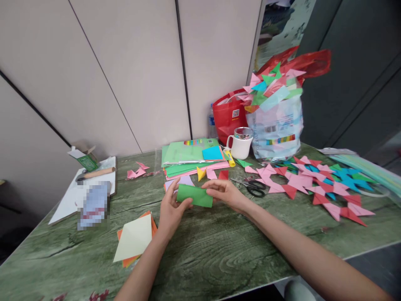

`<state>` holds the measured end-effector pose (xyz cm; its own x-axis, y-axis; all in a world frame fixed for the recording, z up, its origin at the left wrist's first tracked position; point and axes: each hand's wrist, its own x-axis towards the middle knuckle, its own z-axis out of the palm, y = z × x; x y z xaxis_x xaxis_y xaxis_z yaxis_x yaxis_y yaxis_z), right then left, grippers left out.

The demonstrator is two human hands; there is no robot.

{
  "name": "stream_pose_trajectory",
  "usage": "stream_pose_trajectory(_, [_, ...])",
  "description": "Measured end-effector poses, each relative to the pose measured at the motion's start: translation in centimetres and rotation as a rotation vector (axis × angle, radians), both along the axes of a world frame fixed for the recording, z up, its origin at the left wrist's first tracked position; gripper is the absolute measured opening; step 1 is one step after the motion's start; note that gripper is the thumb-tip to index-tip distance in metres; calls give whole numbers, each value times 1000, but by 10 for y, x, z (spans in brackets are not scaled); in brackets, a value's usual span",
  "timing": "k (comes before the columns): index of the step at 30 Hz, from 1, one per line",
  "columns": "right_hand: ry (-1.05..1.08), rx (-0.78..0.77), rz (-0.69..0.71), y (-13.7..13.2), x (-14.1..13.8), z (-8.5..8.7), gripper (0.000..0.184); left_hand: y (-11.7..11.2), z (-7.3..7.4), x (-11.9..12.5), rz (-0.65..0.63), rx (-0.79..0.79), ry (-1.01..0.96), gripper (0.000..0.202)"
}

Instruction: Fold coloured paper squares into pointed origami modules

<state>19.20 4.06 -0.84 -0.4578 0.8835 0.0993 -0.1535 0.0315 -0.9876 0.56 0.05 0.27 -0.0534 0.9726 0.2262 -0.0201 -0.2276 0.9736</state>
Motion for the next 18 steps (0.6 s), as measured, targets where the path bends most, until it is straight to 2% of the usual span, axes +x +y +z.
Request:
stream_pose_trajectory(7, [-57, 113, 15, -2, -3, 1, 27, 3, -4, -1, 57, -14, -100, 66])
stream_pose_trajectory(12, [-193, 404, 61, -11, -8, 3, 31, 4, -5, -2, 61, -42, -123, 64])
stream_pose_trajectory(14, [-226, 474, 56, -14, -11, 1, 31, 4, -5, -2, 70, -67, -127, 65])
stream_pose_trajectory(18, [-231, 490, 85, -19, -16, -2, 35, 2, -6, 0, 72, -96, -115, 71])
